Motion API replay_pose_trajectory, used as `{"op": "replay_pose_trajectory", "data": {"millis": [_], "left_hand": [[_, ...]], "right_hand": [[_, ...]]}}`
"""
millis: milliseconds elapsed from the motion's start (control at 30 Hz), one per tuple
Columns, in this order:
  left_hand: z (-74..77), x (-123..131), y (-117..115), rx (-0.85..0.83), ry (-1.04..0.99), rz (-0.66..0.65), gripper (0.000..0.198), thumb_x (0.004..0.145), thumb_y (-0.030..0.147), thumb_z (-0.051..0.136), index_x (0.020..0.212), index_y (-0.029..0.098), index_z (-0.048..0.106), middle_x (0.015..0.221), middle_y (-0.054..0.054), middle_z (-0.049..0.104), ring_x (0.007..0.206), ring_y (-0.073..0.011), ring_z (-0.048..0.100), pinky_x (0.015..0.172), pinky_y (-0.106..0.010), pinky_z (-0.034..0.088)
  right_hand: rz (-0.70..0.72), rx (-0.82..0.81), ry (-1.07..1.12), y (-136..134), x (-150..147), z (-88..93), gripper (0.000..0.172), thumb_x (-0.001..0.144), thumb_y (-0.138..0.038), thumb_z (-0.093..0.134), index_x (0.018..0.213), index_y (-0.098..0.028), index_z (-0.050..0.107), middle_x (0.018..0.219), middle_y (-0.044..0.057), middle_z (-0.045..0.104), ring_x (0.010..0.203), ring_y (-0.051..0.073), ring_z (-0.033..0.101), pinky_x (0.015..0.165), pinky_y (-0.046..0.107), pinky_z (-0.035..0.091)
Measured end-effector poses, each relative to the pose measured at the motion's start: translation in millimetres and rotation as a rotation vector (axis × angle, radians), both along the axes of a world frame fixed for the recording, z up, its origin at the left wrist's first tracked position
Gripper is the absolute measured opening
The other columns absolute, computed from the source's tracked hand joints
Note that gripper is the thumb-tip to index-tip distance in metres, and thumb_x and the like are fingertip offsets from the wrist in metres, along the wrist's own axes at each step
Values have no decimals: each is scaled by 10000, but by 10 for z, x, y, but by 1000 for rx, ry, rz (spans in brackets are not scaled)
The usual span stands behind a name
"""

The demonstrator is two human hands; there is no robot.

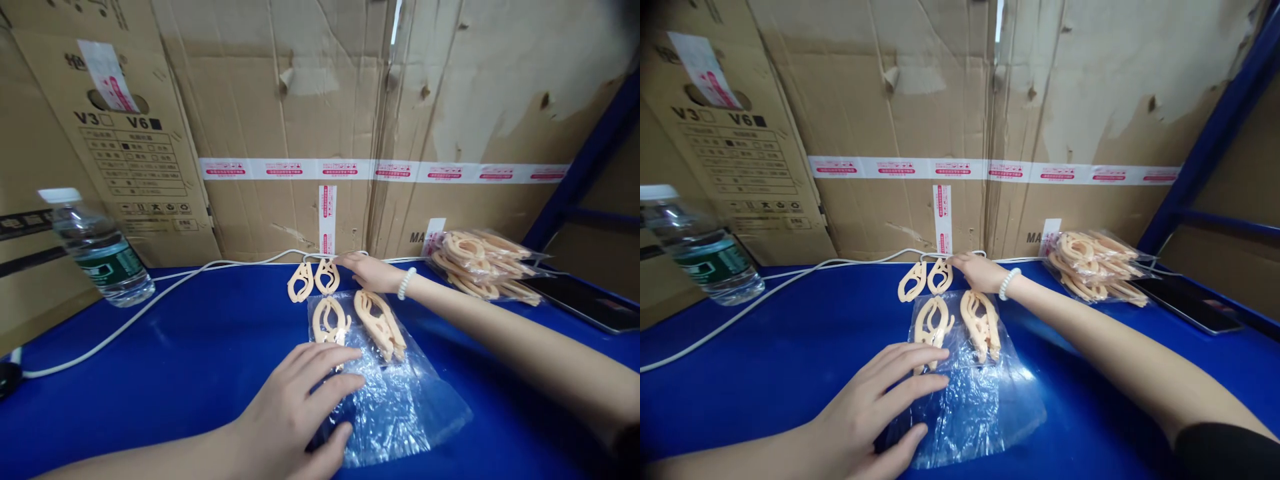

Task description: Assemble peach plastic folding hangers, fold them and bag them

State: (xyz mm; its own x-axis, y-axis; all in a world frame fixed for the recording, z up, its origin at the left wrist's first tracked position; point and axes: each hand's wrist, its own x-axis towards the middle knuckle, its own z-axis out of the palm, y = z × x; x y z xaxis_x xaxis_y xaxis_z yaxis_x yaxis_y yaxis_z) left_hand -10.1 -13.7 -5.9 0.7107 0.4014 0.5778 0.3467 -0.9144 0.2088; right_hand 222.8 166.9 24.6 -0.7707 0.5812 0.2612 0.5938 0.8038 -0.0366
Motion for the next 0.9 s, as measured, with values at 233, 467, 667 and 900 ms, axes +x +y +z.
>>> {"op": "replay_pose_trajectory", "data": {"millis": [233,467,667,900], "left_hand": [[-18,-5,20,23,-30,-14,432,771,100,522,1194,179,555,1267,-137,585,1111,-272,574,925,-452,513],[-6,-6,2,19,1,2,437,766,83,511,1189,184,560,1270,-133,584,1112,-274,575,927,-455,517],[8,-8,-24,-9,11,12,477,776,67,502,1241,172,522,1299,-129,572,1166,-272,554,960,-448,504],[5,-11,-75,-13,14,94,558,821,56,465,1362,188,431,1314,-120,590,1188,-271,564,1013,-483,475]], "right_hand": [[84,-40,-174,370,-254,-42,680,697,83,536,1345,-117,489,1391,172,521,1315,261,452,1073,402,384],[-16,-24,-135,192,156,-52,411,842,-41,492,1244,-88,568,1066,169,608,914,245,633,840,388,508],[-72,67,102,-295,547,0,269,961,-185,407,1108,-141,628,1031,127,579,886,215,619,820,366,523],[-194,278,610,-953,559,248,119,954,-257,516,993,-198,612,867,53,607,783,193,604,707,346,529]]}}
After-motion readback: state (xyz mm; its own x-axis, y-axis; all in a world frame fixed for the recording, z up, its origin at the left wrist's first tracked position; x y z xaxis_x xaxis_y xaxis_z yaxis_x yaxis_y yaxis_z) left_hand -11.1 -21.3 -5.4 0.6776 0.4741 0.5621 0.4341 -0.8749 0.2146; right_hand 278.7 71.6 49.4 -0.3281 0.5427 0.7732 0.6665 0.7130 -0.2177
